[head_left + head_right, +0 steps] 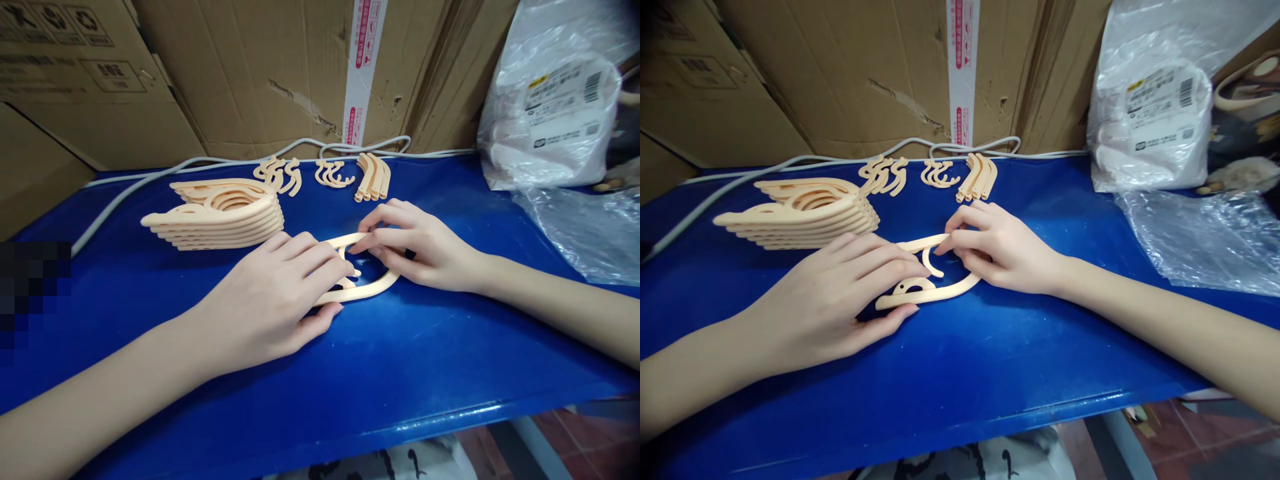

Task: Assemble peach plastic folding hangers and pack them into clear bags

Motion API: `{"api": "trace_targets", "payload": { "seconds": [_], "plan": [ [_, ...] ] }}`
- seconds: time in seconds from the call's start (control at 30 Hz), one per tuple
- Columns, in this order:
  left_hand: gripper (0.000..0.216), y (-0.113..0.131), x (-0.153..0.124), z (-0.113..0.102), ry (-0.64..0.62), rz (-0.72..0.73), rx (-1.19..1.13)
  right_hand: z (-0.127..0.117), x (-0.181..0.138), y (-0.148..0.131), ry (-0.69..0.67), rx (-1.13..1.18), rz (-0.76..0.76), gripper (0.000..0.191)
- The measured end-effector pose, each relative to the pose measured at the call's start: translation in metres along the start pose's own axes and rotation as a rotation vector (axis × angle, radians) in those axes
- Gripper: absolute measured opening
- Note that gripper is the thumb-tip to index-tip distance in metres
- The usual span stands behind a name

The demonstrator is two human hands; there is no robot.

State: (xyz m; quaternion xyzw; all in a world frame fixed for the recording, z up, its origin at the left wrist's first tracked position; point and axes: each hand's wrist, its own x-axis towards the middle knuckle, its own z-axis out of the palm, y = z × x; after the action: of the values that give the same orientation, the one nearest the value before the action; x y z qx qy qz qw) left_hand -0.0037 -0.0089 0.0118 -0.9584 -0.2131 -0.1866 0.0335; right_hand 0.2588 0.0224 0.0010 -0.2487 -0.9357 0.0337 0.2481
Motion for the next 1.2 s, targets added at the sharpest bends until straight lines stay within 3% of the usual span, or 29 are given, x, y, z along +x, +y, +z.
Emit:
{"api": "trace_targets", "payload": {
  "seconds": [0.6, 0.87, 1.0, 1.2],
  "plan": [
    [0.023, 0.003, 0.001, 0.003, -0.057, 0.019, -0.032, 0.002, 0.000, -0.006, -0.062, -0.027, -0.139, 0.023],
    [0.021, 0.010, 0.001, 0.005, -0.065, 0.040, -0.106, 0.000, 0.005, -0.013, -0.026, 0.021, -0.070, 0.011],
    [0.021, 0.012, 0.002, 0.006, -0.069, 0.048, -0.139, -0.002, 0.008, -0.010, 0.008, -0.012, 0.009, 0.021],
    [0.025, 0.022, 0.002, 0.005, -0.090, 0.083, -0.145, 0.005, 0.015, -0.008, -0.096, -0.099, 0.085, 0.037]
  ]
}}
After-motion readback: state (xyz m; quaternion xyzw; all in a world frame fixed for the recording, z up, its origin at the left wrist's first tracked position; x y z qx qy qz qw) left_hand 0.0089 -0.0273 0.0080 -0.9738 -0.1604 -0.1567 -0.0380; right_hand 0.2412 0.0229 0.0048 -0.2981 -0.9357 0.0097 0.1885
